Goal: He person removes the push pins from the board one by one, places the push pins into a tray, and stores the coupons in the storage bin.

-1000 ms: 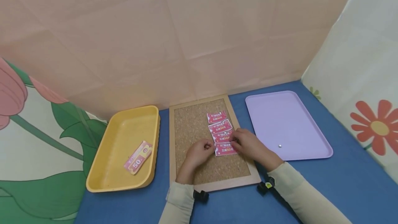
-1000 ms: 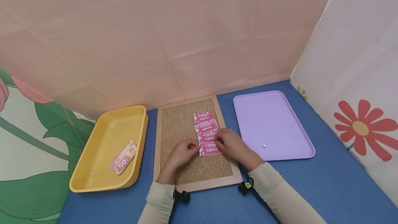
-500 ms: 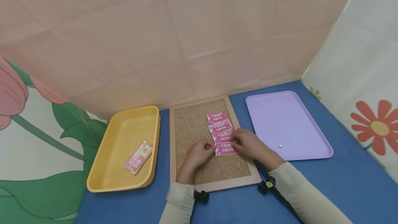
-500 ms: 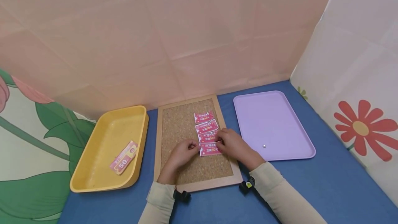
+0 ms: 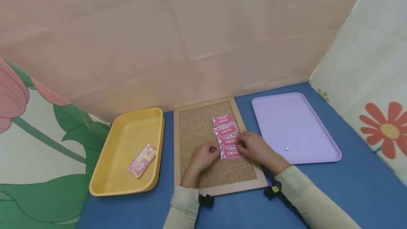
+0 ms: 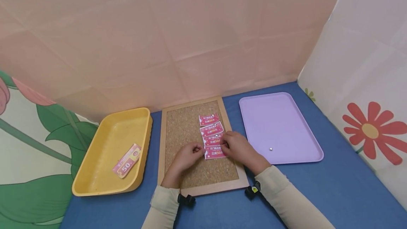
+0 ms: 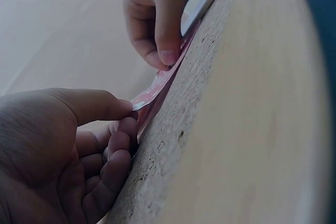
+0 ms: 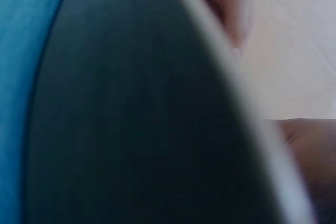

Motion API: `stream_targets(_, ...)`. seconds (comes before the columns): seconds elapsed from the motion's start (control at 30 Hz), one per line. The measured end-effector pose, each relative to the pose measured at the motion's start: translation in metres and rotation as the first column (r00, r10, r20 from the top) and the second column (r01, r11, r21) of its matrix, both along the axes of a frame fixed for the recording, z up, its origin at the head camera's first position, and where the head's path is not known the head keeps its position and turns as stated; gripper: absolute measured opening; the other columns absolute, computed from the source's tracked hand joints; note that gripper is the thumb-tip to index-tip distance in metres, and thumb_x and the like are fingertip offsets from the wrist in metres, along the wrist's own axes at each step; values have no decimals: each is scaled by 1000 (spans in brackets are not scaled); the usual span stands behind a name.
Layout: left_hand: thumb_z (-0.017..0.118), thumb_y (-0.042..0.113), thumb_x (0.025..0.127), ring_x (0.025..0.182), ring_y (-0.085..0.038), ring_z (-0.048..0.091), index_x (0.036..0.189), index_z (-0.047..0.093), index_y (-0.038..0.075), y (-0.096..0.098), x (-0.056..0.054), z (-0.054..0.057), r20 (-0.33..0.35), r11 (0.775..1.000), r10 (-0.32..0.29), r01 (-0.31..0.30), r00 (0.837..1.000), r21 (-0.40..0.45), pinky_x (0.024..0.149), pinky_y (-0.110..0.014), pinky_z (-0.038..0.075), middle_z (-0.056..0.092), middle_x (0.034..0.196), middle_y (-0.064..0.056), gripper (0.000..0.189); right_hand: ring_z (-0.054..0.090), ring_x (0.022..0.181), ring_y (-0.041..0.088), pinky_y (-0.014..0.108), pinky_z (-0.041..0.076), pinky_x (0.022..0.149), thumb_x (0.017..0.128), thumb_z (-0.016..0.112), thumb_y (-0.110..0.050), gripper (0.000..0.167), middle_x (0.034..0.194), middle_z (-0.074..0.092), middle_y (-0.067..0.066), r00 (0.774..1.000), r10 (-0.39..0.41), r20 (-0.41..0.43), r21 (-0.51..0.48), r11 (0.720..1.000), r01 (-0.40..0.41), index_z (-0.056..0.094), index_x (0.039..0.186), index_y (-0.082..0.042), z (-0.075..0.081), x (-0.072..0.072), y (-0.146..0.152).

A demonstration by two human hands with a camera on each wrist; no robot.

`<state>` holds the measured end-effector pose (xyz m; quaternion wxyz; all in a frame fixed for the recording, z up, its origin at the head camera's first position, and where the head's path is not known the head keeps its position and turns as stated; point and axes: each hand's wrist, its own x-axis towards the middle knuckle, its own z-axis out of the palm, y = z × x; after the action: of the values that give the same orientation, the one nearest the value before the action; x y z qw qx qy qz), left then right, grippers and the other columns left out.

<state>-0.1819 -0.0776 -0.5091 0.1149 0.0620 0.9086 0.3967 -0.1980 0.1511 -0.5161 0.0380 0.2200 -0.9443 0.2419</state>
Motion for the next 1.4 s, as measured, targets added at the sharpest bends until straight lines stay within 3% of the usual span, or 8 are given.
stream_targets(0.47,66,34,91,66,-11,55,90,70,19,-1,0,-3,-3,1000,8,-8,1000,3,58,-29,44,61,76,8,15,50,72,9,30,47,66,86,73,-24,9,77,54,-10,999,28,-28,-20,999,-29,68,87,-17,-1,0,2)
stream_targets(1.07,66,33,91,65,-11,55,89,69,19,0,0,-2,-6,1000,10,-10,1000,2,58,-29,44,61,76,8,15,51,78,11,32,48,72,87,73,-26,10,83,57,-9,998,43,56,-62,997,-40,69,92,-19,-1,-2,6)
stream_targets(1.4,66,34,91,66,-12,55,89,69,19,-1,0,-2,0,1000,14,-14,1000,-1,58,-29,44,61,77,7,16,55,80,10,34,51,75,89,72,-27,8,85,59,-8,998,39,57,-58,998,-36,70,91,-19,-1,-1,5)
